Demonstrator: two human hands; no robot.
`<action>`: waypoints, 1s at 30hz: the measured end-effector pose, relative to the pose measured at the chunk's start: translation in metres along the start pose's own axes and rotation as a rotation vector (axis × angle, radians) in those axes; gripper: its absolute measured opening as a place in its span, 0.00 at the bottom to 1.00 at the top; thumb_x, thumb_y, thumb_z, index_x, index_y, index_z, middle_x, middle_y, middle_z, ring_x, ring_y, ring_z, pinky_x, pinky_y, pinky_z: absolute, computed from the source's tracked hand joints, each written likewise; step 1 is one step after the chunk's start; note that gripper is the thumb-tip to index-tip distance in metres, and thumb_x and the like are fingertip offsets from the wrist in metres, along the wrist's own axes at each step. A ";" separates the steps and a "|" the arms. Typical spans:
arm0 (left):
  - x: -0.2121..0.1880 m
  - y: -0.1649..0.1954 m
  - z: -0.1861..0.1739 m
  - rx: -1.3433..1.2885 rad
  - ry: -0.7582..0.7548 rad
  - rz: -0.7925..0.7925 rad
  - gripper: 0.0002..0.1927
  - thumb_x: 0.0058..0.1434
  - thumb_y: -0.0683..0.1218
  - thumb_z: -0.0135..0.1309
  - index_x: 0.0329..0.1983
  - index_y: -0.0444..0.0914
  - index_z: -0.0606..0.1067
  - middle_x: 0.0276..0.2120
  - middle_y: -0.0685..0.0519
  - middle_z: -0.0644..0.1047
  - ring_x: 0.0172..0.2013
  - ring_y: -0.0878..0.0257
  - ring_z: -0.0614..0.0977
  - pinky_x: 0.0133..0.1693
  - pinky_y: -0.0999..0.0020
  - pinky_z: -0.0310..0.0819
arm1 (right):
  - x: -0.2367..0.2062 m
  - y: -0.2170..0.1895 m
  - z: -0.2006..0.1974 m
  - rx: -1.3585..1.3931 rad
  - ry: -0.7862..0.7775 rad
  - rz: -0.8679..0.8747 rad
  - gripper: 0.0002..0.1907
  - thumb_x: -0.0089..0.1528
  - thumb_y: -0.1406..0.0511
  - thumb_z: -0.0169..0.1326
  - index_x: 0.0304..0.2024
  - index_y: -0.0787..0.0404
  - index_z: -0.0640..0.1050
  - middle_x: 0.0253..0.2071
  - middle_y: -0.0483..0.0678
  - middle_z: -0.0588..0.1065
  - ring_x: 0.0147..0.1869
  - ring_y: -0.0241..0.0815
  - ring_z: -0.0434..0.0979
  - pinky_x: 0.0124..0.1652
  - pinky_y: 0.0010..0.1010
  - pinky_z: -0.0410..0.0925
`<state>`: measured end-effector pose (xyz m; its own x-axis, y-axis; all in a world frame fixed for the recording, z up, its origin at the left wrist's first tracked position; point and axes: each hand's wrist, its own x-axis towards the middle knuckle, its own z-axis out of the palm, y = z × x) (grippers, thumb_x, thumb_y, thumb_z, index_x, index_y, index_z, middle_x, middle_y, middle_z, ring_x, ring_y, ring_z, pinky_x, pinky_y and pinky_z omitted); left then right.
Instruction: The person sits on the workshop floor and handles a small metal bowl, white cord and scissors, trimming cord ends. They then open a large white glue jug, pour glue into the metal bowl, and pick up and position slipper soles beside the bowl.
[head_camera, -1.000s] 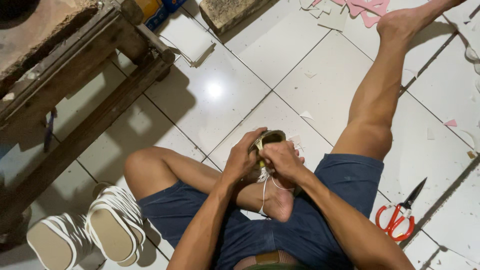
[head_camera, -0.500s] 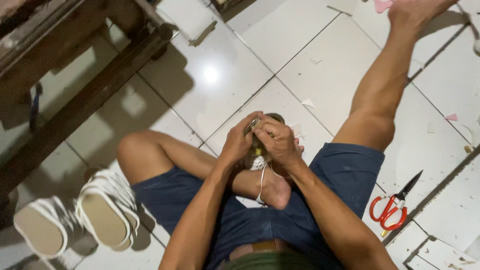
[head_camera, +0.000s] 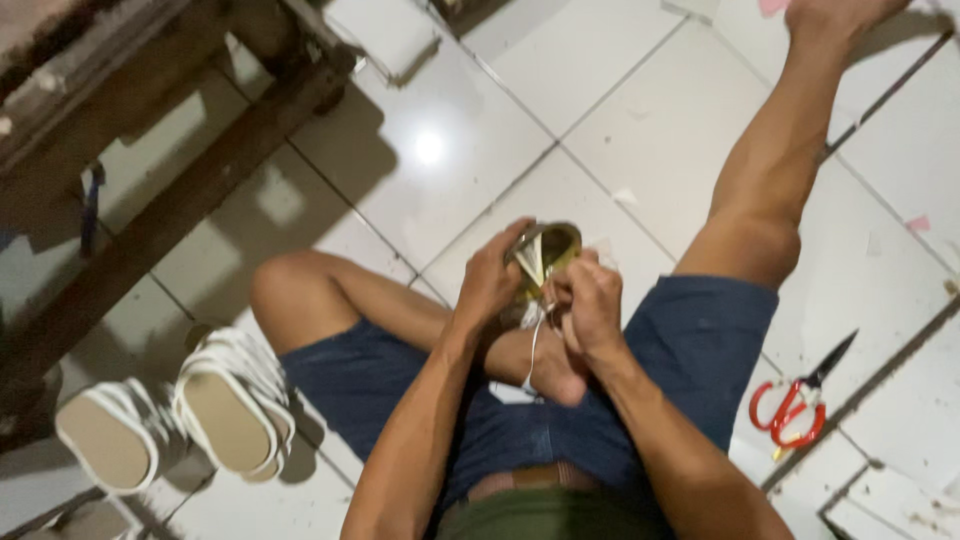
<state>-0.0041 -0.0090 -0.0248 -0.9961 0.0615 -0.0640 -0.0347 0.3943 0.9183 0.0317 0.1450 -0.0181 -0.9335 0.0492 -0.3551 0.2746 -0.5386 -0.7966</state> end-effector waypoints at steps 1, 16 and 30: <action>-0.003 0.001 0.001 -0.002 -0.001 0.002 0.27 0.58 0.35 0.46 0.62 0.42 0.73 0.55 0.40 0.78 0.56 0.44 0.79 0.57 0.57 0.72 | -0.008 -0.002 -0.003 0.023 0.018 0.034 0.18 0.67 0.69 0.46 0.21 0.63 0.69 0.18 0.43 0.62 0.20 0.34 0.59 0.25 0.30 0.61; -0.029 0.012 0.016 -0.312 -0.276 -0.123 0.39 0.61 0.41 0.58 0.74 0.40 0.56 0.62 0.43 0.71 0.62 0.52 0.74 0.60 0.62 0.69 | 0.035 -0.039 -0.015 -0.781 -0.063 -0.176 0.10 0.61 0.65 0.60 0.32 0.65 0.75 0.23 0.43 0.71 0.27 0.29 0.66 0.26 0.22 0.61; -0.019 -0.007 0.047 -0.500 -0.020 -0.058 0.28 0.78 0.55 0.33 0.58 0.30 0.76 0.46 0.45 0.82 0.47 0.60 0.81 0.53 0.68 0.74 | 0.025 -0.021 -0.002 -0.885 -0.191 -0.236 0.11 0.65 0.63 0.52 0.38 0.67 0.77 0.43 0.50 0.84 0.36 0.42 0.81 0.37 0.31 0.73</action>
<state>0.0187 0.0304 -0.0485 -0.9898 0.0715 -0.1235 -0.1298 -0.0898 0.9875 0.0028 0.1590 -0.0109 -0.9880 -0.1057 -0.1129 0.0753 0.3083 -0.9483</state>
